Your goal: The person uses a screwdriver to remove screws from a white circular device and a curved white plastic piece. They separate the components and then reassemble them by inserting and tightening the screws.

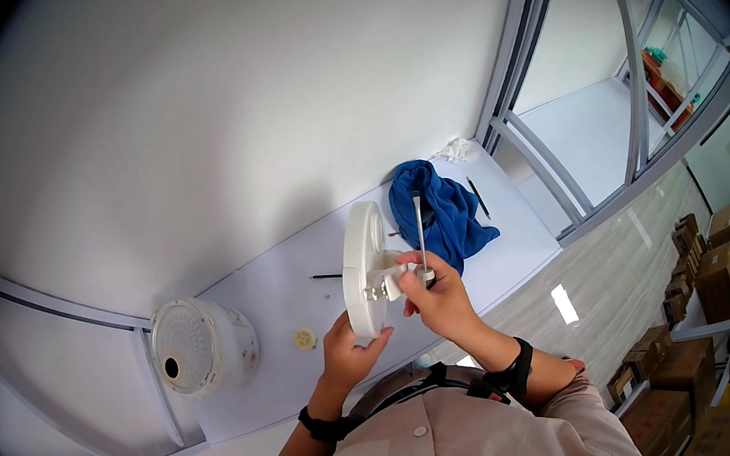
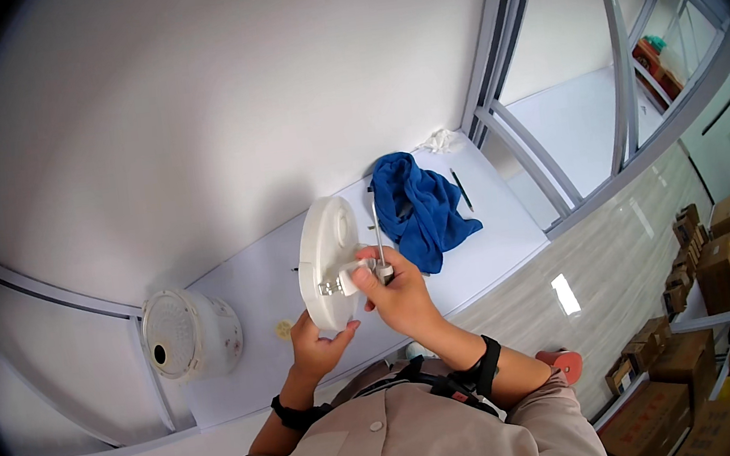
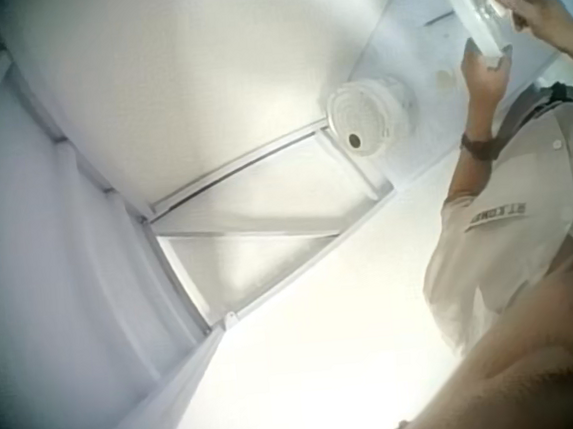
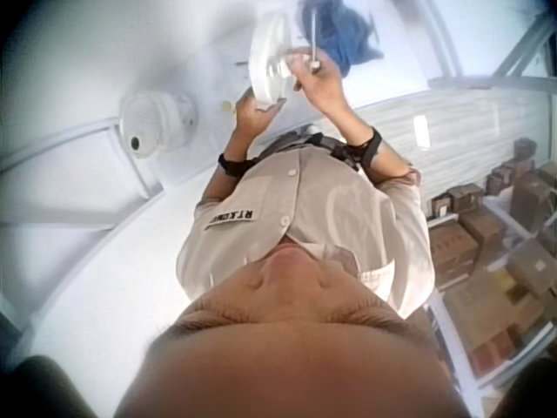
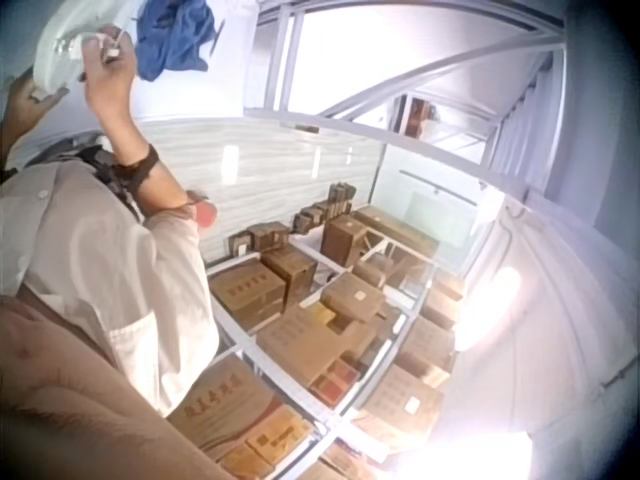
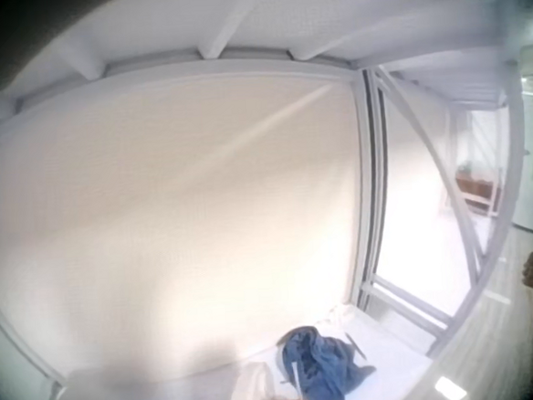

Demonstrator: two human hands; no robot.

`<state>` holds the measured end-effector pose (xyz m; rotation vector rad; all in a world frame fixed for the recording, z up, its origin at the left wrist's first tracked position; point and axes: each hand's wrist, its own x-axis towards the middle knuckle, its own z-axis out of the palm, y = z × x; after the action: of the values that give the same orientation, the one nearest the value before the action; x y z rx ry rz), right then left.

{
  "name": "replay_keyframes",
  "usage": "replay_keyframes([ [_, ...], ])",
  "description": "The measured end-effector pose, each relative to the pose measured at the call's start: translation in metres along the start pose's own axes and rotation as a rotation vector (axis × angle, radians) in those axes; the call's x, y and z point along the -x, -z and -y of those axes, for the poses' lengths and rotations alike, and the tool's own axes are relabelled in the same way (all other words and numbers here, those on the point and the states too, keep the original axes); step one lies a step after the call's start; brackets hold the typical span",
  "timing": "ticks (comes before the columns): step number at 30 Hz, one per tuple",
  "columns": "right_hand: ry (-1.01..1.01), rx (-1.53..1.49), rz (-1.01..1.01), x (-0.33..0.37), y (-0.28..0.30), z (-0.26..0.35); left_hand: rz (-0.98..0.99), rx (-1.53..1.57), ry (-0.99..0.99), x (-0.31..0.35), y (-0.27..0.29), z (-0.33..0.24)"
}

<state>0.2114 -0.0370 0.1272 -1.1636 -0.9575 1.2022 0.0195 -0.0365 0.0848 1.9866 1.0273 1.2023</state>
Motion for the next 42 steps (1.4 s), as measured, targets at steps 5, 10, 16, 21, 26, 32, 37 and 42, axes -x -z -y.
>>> replay_keyframes([
  [5,0.299,0.444,0.010,0.001,0.004,0.013,0.037,-0.013,0.015,-0.001,0.001,0.005],
  [10,0.402,0.448,0.046,-0.003,0.002,0.027,0.058,-0.019,0.016,0.002,-0.002,0.003],
  [16,0.217,0.419,0.161,-0.012,0.011,0.030,0.089,-0.014,0.071,0.001,0.003,-0.001],
  [21,0.063,0.380,0.152,-0.016,0.008,0.029,0.094,0.083,0.154,0.012,0.000,0.011],
  [26,0.008,0.391,0.117,-0.014,0.002,0.033,0.072,0.264,0.276,0.021,-0.003,0.016],
  [32,-0.090,0.550,0.144,-0.014,0.001,0.044,0.033,0.401,0.312,0.022,-0.007,0.009],
  [37,-0.052,0.608,0.113,-0.015,0.000,0.039,0.039,0.280,0.288,0.028,-0.006,0.020],
  [42,-0.105,0.538,0.187,-0.017,0.001,0.028,-0.052,0.293,0.352,0.025,-0.005,0.011],
])
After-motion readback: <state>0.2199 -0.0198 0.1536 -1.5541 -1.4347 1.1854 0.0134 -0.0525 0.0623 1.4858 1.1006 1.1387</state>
